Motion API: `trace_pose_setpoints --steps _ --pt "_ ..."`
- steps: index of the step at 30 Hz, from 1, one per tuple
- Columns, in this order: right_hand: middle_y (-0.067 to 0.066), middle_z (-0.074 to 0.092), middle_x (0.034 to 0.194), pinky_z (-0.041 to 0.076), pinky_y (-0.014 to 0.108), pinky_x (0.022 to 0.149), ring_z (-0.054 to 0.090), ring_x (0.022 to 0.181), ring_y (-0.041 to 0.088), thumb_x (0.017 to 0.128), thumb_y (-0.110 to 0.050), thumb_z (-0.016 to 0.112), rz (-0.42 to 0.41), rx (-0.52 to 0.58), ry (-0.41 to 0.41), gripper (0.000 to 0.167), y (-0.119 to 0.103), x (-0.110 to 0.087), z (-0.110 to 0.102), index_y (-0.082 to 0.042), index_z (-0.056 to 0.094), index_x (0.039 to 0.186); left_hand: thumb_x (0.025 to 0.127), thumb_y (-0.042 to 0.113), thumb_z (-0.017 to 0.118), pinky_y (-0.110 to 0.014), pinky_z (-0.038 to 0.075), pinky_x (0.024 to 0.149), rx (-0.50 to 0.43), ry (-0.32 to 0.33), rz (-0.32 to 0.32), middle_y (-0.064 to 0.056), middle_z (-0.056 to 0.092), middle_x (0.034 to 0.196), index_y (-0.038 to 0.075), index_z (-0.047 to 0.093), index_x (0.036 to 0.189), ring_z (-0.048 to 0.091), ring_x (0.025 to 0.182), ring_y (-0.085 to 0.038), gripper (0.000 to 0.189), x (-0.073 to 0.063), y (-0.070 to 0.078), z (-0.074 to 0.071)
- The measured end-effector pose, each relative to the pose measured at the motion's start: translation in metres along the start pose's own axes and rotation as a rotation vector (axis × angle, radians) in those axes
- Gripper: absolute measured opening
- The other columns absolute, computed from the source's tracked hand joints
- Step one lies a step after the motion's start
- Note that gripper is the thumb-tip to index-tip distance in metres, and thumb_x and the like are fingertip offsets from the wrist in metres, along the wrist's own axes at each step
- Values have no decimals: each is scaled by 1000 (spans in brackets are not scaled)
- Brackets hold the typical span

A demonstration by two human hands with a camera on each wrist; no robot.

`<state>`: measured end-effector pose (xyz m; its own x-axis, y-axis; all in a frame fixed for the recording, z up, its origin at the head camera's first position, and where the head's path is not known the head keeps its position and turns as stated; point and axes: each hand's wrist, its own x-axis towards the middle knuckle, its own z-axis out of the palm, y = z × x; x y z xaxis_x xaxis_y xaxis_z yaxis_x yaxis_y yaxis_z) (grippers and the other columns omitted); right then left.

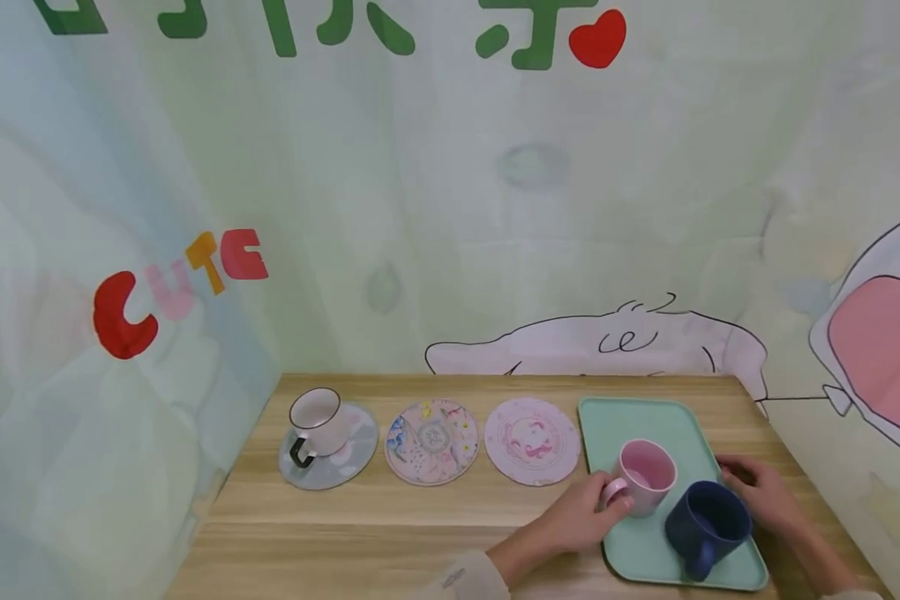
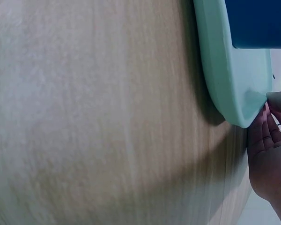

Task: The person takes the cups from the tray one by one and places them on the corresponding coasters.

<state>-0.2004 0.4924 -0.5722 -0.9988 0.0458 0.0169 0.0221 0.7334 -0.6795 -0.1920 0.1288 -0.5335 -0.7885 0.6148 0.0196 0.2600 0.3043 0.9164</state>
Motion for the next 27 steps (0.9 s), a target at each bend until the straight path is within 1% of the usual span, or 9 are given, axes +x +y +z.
trace_pose_setpoints --steps 1,3,6,9,13,18,20,23,27 --pt "30 70 121 49 18 77 59 93 -3 106 -7 62 5 4 5 36 1 -1 0 15 61 134 108 32 63 -18 46 72 -8 0 -4 8 55 90 9 61 113 52 80 -2 23 1 0 2" --pt "29 70 120 49 18 77 57 92 -6 106 -7 61 9 10 2 35 3 -4 1 15 61 134 108 30 61 -18 47 71 -20 10 -12 9 56 88 9 61 112 52 78 -1 22 2 0 6" --pt "29 70 120 49 17 77 60 91 -2 107 -9 61 15 19 -1 36 4 -5 2 15 61 134 110 29 57 -18 47 71 -32 27 -35 8 57 87 9 62 111 53 77 -1 20 4 2 10" --pt "29 70 121 49 17 77 62 92 2 107 -11 61 11 29 2 37 3 -3 2 15 60 135 112 29 53 -19 47 68 -65 34 -61 7 59 84 12 61 108 53 72 -2 20 6 4 11" --pt "29 70 121 49 18 77 61 92 1 108 -10 60 19 29 -5 38 0 1 0 15 59 136 114 30 47 -21 47 64 -74 36 -74 6 58 80 12 60 106 53 68 -3 23 11 5 11" --pt "28 70 119 49 17 76 60 91 -2 107 -7 60 5 27 10 36 0 -1 1 16 60 135 115 29 43 -22 50 76 38 33 -43 5 59 86 12 63 105 55 79 -4 28 15 4 12" --pt "28 70 119 49 16 76 57 90 -6 107 -7 61 2 21 20 35 0 -1 1 16 61 134 115 29 42 -22 49 80 75 31 -24 4 60 89 13 63 103 55 83 -5 29 16 4 13" --pt "29 70 121 48 16 77 58 92 -5 107 -9 60 3 13 17 36 0 -1 1 15 60 135 116 28 41 -22 48 78 85 22 -8 3 60 89 13 63 101 54 81 -5 30 17 3 13" --pt "30 69 123 48 17 77 61 94 1 108 -12 60 14 16 5 38 -1 -1 0 15 60 136 116 29 41 -21 46 73 61 12 19 6 56 85 12 62 99 52 77 -6 32 18 -2 12"
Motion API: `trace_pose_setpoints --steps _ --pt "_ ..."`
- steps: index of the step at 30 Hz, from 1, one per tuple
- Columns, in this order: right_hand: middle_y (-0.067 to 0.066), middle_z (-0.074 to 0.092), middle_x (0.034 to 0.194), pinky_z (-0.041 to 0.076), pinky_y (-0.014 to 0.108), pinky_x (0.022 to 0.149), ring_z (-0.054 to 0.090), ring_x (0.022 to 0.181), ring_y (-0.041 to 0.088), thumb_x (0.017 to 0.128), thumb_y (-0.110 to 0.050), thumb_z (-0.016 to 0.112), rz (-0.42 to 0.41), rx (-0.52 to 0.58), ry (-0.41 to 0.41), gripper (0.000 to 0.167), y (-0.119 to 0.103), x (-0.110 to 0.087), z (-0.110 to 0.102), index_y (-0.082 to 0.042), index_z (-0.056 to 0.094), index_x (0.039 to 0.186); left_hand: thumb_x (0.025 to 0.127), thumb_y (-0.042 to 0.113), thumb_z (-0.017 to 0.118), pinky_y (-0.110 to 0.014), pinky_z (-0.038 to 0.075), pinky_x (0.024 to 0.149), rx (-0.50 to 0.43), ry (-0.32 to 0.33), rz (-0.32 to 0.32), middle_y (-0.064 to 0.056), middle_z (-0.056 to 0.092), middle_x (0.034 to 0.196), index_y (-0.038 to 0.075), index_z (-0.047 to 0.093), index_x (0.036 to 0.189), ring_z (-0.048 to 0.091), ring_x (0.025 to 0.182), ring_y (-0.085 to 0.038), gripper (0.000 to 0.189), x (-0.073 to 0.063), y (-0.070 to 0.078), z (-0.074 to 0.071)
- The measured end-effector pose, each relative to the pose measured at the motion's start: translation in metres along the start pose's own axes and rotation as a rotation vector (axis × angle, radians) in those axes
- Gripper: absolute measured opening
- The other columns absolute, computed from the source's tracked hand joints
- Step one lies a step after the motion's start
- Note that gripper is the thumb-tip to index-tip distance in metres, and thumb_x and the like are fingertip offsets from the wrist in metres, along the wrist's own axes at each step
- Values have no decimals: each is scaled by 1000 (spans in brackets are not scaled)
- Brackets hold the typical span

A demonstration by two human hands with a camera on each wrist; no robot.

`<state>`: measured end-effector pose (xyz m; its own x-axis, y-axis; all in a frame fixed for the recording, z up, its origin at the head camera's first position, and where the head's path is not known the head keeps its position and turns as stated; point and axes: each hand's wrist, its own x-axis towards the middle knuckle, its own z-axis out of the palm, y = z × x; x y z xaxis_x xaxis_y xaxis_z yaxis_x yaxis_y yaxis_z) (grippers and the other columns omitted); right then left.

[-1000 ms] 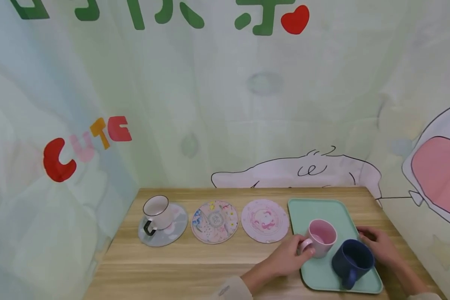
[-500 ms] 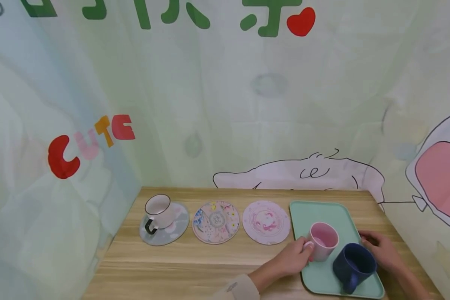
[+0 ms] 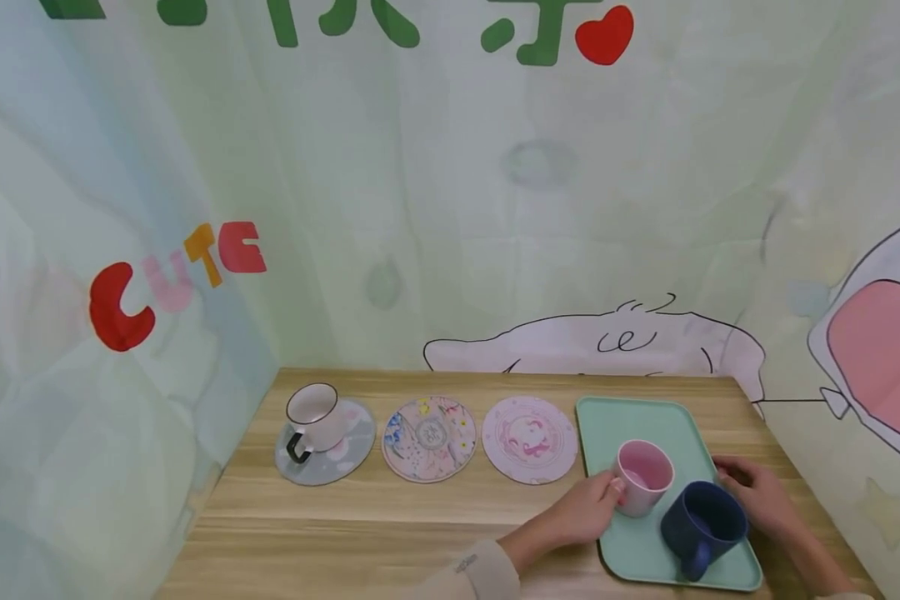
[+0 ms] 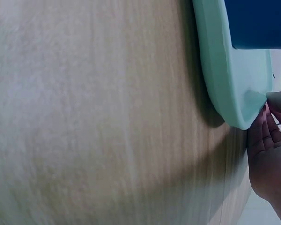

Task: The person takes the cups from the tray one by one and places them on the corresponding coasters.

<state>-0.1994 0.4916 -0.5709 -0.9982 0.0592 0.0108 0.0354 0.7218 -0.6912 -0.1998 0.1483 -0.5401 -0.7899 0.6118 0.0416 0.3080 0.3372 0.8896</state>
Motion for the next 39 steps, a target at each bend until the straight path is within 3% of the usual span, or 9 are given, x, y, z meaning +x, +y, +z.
trace_pose_setpoints --steps 1,5,9,16,24,34,39 --pt "30 69 123 48 17 77 61 94 0 108 -11 60 0 1 -2 38 0 1 0 15 60 136 117 30 37 -22 45 72 28 9 23 6 56 84 13 62 99 52 76 -6 35 3 -7 3" --pt "30 70 121 48 15 77 57 92 -8 107 -8 60 -2 0 9 36 2 2 1 15 60 135 117 36 34 -23 45 69 45 1 43 8 54 82 16 61 98 51 75 -7 39 5 -12 4" --pt "31 69 121 48 14 76 57 91 -8 108 -8 59 -9 13 12 36 3 1 2 15 60 135 116 35 40 -23 44 68 13 -37 -4 6 52 79 15 61 96 51 72 -7 35 4 -6 -1" --pt "31 69 122 48 15 76 64 92 5 108 -10 60 -2 22 3 37 2 -4 2 16 60 134 115 32 43 -20 42 67 -6 -57 -40 6 50 77 14 62 94 47 69 -7 34 1 -1 -1" --pt "30 69 122 46 14 76 56 91 -9 108 -10 59 10 0 7 37 2 0 1 14 59 136 116 31 43 -21 41 64 -41 -55 -56 5 48 76 13 62 94 46 66 -7 34 2 1 -4" --pt "29 70 121 47 17 76 57 92 -6 108 -10 60 20 -7 -2 38 0 1 0 14 59 136 115 29 44 -20 41 63 -53 -42 -29 6 49 75 11 63 94 46 66 -5 34 1 2 -3" --pt "31 69 124 48 17 77 63 92 1 108 -11 59 19 8 -8 38 1 1 1 15 59 137 115 32 43 -21 41 61 -49 -58 -57 6 48 74 13 63 94 46 64 -7 35 1 2 -5"
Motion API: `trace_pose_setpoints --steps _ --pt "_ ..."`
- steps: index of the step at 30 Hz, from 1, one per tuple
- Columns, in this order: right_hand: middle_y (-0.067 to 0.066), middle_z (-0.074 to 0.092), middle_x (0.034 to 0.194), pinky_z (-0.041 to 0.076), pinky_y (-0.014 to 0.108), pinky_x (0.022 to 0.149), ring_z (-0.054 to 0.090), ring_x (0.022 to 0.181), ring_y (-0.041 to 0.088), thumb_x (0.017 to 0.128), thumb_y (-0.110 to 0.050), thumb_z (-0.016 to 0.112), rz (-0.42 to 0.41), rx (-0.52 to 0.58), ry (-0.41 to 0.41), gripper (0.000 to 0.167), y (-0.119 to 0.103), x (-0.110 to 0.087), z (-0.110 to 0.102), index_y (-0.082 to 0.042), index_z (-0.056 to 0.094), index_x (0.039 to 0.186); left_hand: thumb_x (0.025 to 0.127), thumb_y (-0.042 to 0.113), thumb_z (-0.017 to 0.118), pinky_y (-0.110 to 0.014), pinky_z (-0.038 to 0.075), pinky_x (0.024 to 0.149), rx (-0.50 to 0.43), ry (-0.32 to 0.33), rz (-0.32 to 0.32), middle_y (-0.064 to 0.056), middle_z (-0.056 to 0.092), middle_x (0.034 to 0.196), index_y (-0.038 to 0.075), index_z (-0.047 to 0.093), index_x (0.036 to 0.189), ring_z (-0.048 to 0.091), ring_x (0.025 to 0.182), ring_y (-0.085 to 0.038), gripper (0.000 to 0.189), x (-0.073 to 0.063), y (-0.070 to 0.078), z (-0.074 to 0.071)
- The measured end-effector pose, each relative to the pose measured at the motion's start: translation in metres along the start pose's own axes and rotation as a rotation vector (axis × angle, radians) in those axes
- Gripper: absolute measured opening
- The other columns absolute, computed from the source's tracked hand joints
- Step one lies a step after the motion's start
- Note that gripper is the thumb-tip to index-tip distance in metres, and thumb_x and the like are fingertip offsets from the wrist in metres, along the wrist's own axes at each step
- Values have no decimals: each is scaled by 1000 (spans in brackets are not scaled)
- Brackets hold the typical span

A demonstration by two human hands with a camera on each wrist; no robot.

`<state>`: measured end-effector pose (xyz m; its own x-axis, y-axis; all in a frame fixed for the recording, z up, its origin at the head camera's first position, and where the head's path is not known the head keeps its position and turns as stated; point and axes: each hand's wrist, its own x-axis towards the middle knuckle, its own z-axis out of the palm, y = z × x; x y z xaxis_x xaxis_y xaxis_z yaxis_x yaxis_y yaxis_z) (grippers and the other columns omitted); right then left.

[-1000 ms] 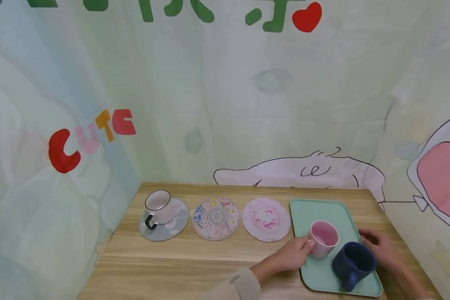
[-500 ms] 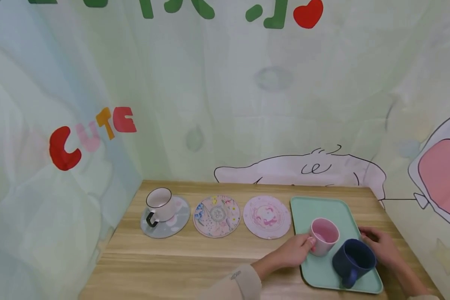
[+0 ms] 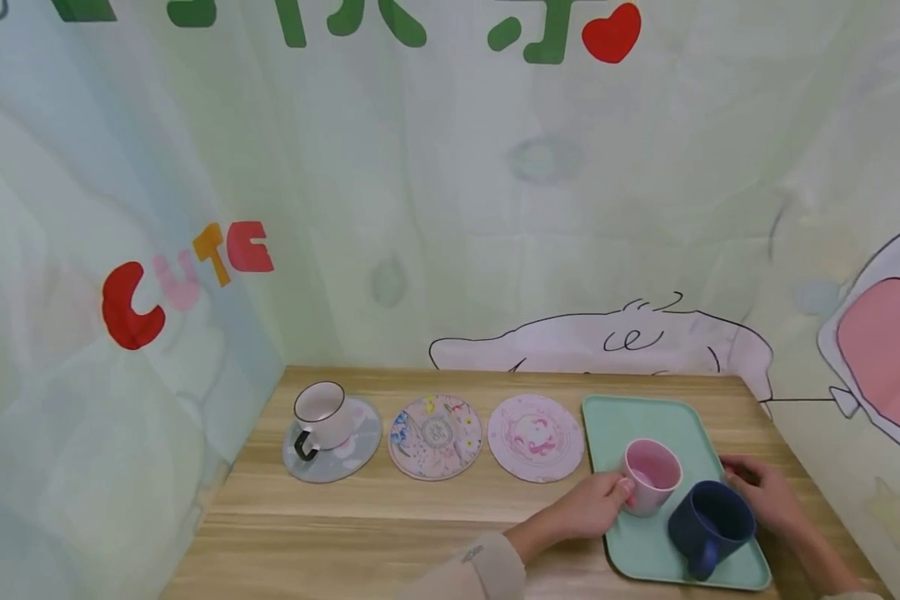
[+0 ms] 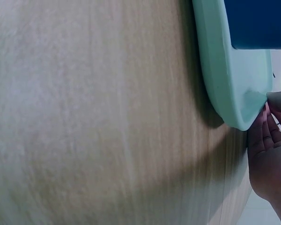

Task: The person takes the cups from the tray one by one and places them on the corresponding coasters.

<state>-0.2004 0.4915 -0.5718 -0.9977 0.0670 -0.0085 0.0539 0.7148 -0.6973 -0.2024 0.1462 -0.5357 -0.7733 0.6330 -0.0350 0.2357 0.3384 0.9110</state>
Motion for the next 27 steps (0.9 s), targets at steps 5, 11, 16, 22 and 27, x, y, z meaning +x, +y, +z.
trace_pose_setpoints --steps 5,11,16,22,27 --pt "31 69 123 48 16 76 61 91 -1 108 -12 59 4 -17 -6 39 0 0 -4 15 59 137 115 33 43 -22 41 56 -36 3 -36 6 51 68 14 61 90 48 60 -7 36 3 6 2" --pt "30 70 122 48 17 77 64 91 3 109 -12 59 -5 -17 -4 38 -1 0 -1 15 60 136 114 32 46 -21 42 59 -78 41 -50 5 52 68 13 62 88 50 61 -6 37 6 10 3" --pt "29 71 121 48 17 77 59 90 -5 108 -10 60 -12 -4 2 37 0 0 1 14 60 136 114 34 47 -21 38 56 -135 70 -59 7 49 67 14 61 85 46 59 -6 38 8 10 5" --pt "27 71 119 48 17 76 58 89 -6 107 -8 61 -17 10 6 37 1 -1 3 14 60 135 114 30 47 -20 35 55 -239 88 -16 7 44 65 7 58 82 42 58 -5 41 7 13 4" --pt "30 70 121 48 16 77 57 91 -7 108 -10 59 -21 -5 7 37 -1 -2 1 15 60 136 113 30 47 -18 40 59 -261 86 22 7 43 64 6 53 77 46 60 -5 44 3 24 0"
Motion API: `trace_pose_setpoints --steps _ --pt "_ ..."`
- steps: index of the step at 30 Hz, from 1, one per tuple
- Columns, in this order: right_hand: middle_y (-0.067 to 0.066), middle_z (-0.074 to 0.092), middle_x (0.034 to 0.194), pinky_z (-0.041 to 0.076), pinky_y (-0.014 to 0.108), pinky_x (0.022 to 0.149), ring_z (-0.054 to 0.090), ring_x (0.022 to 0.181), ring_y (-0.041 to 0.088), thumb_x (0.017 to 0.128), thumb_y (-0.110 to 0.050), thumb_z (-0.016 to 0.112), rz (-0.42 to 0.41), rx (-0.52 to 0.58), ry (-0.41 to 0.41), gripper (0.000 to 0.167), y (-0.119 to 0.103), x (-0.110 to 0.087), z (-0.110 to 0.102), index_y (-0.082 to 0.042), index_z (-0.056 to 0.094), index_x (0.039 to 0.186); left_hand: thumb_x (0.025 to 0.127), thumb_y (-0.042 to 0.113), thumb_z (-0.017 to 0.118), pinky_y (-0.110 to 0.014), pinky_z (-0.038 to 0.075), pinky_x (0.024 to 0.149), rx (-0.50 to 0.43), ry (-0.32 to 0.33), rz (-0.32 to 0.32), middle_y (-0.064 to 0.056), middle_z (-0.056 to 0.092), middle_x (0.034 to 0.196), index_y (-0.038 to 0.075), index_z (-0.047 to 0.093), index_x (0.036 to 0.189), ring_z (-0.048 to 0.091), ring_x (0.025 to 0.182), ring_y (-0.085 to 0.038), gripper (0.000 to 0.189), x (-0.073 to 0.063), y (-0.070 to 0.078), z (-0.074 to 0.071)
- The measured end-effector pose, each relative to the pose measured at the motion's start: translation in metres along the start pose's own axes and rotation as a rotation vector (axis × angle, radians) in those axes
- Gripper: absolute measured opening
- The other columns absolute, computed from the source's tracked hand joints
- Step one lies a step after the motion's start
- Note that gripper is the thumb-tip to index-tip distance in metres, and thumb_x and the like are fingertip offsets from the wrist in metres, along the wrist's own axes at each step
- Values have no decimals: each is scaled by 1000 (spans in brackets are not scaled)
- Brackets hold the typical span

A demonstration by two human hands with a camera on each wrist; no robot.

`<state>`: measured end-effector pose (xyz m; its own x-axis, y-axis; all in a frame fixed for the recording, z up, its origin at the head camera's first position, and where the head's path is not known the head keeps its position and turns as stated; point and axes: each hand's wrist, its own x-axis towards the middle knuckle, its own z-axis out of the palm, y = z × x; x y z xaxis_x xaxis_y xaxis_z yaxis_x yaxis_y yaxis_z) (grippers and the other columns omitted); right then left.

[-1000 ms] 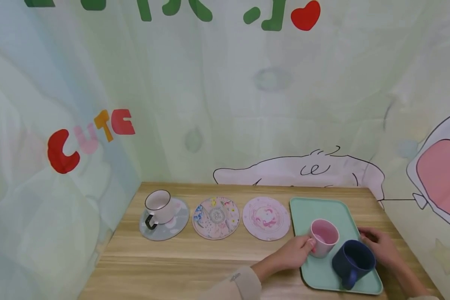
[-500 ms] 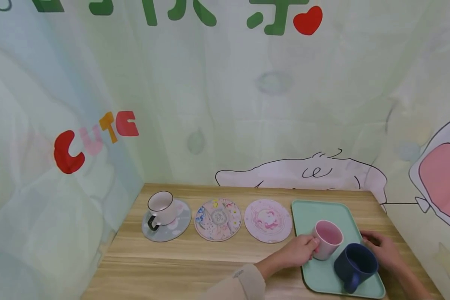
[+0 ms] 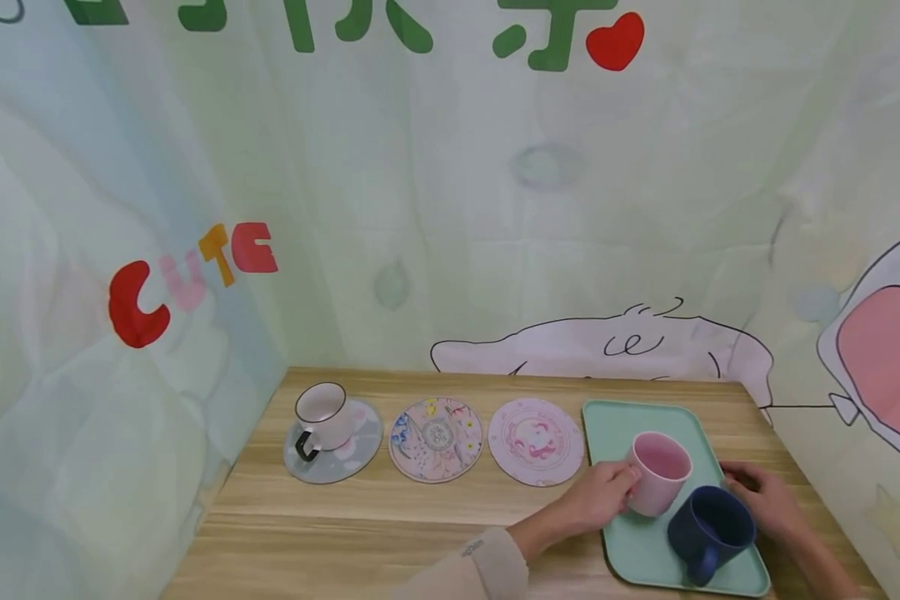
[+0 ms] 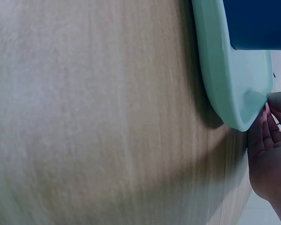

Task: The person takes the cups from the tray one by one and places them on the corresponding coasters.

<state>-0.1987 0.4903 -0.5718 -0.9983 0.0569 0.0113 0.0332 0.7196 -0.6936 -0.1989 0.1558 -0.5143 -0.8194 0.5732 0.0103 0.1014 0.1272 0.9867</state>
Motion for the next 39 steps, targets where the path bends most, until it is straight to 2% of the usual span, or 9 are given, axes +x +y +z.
trace_pose_setpoints --steps 6,10,13,16,28,33,39 --pt "29 71 119 47 15 76 56 89 -9 107 -8 60 -10 12 5 36 -3 -3 -2 15 60 135 113 35 46 -19 40 59 74 -6 25 7 47 65 12 50 73 48 61 -4 46 -6 13 -2" --pt "29 70 119 48 16 76 56 89 -9 108 -9 59 3 16 -3 37 -3 -3 -3 15 59 136 114 33 45 -19 39 58 40 -16 42 7 47 66 10 51 76 47 61 -5 45 -10 19 -4" --pt "29 70 120 48 17 76 56 90 -9 108 -10 59 8 6 -10 38 -2 -2 -3 15 59 136 114 34 45 -20 38 57 5 -23 33 6 45 66 9 51 79 45 61 -5 44 -14 22 -8" --pt "28 71 120 47 16 76 55 90 -10 108 -11 59 9 -15 -1 38 0 -1 -3 14 60 136 114 36 44 -20 37 56 12 -18 18 6 45 66 9 52 80 44 60 -6 44 -17 25 -12" --pt "28 70 120 48 18 76 56 90 -7 109 -13 59 18 -35 -5 39 2 4 -4 14 59 136 113 38 45 -21 37 56 46 27 20 6 46 64 10 54 80 43 58 -7 44 -25 30 -29" --pt "27 70 120 48 19 76 57 91 -4 109 -13 58 32 -36 -15 40 1 4 -3 14 58 137 114 39 43 -21 37 56 66 16 30 6 46 65 10 52 81 42 59 -7 45 -28 29 -37" --pt "27 70 121 48 18 76 58 93 -1 109 -13 58 53 -24 -25 40 0 4 -3 15 57 138 115 36 42 -20 39 59 32 1 48 6 47 67 10 51 81 44 61 -6 44 -31 28 -42"
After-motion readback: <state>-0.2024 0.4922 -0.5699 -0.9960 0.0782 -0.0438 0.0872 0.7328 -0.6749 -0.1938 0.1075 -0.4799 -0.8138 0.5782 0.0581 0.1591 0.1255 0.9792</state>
